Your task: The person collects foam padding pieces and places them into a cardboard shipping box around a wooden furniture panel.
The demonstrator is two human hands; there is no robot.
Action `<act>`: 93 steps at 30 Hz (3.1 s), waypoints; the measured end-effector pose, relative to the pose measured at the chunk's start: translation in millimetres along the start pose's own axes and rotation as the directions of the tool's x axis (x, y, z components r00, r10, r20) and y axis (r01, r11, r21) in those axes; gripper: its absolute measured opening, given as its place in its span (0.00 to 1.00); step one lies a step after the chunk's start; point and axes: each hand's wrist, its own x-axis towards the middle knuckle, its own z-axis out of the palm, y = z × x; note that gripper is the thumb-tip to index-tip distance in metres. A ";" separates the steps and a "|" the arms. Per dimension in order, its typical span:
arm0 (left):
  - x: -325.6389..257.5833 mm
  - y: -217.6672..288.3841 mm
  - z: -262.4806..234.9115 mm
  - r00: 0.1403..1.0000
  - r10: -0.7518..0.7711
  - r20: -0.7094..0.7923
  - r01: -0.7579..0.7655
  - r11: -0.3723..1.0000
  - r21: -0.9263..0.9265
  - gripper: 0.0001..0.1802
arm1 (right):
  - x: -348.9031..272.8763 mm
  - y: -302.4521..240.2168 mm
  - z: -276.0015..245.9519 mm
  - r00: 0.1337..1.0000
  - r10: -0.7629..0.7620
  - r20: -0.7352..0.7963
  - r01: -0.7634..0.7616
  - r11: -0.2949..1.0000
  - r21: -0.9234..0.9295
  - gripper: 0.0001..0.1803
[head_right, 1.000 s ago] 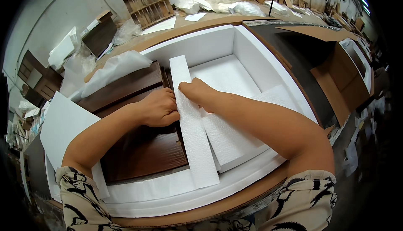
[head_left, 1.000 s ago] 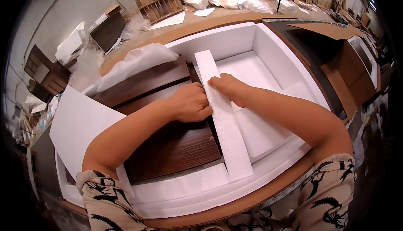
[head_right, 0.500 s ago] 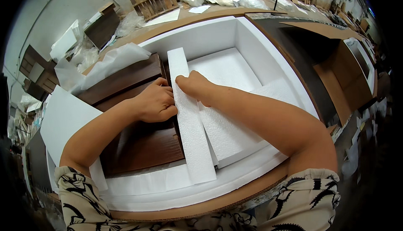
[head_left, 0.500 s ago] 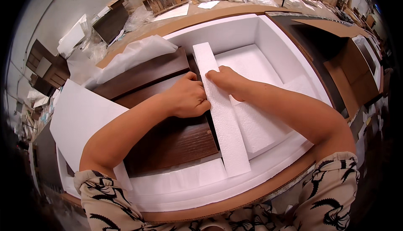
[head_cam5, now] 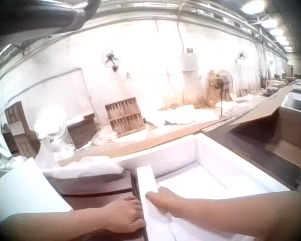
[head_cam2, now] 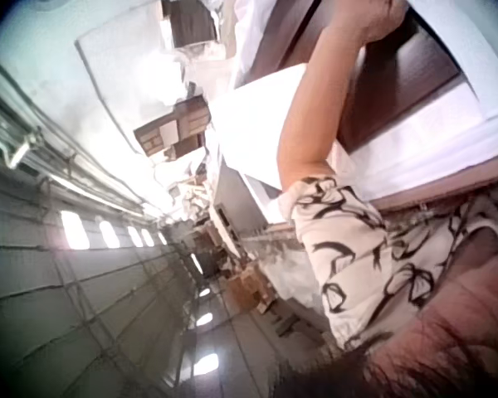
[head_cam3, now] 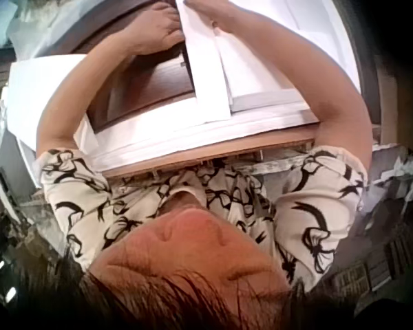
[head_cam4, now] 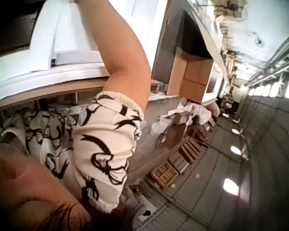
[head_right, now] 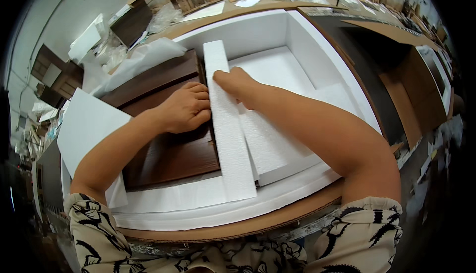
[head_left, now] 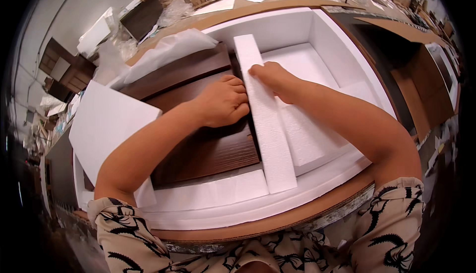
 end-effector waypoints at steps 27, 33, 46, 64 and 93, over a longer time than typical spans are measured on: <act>49.0 92.3 -20.5 0.254 -0.965 -0.056 0.964 0.258 -0.063 0.56 | 52.6 -23.7 -45.0 0.820 0.042 0.571 0.193 0.918 -0.345 0.21; 62.2 104.9 -23.6 0.153 -0.988 -0.026 0.953 0.154 -0.261 0.52 | 56.2 -34.2 -60.2 0.890 -0.017 0.456 0.322 0.731 -0.601 0.21; -6.5 126.6 -64.5 0.028 -0.947 -0.320 0.582 0.276 -0.765 0.47 | 43.5 -6.2 -0.2 0.894 -0.112 0.433 0.366 0.740 -0.565 0.09; -162.9 96.8 -137.7 -0.220 -0.749 -0.625 0.119 0.615 -0.779 0.31 | 47.4 8.1 10.1 0.924 0.014 0.382 0.192 0.846 -0.497 0.23; -183.8 81.0 -114.9 -0.137 -0.770 -0.623 0.326 0.559 -0.762 0.26 | -41.5 -22.0 40.1 0.655 -0.251 0.712 0.754 0.156 -0.639 0.18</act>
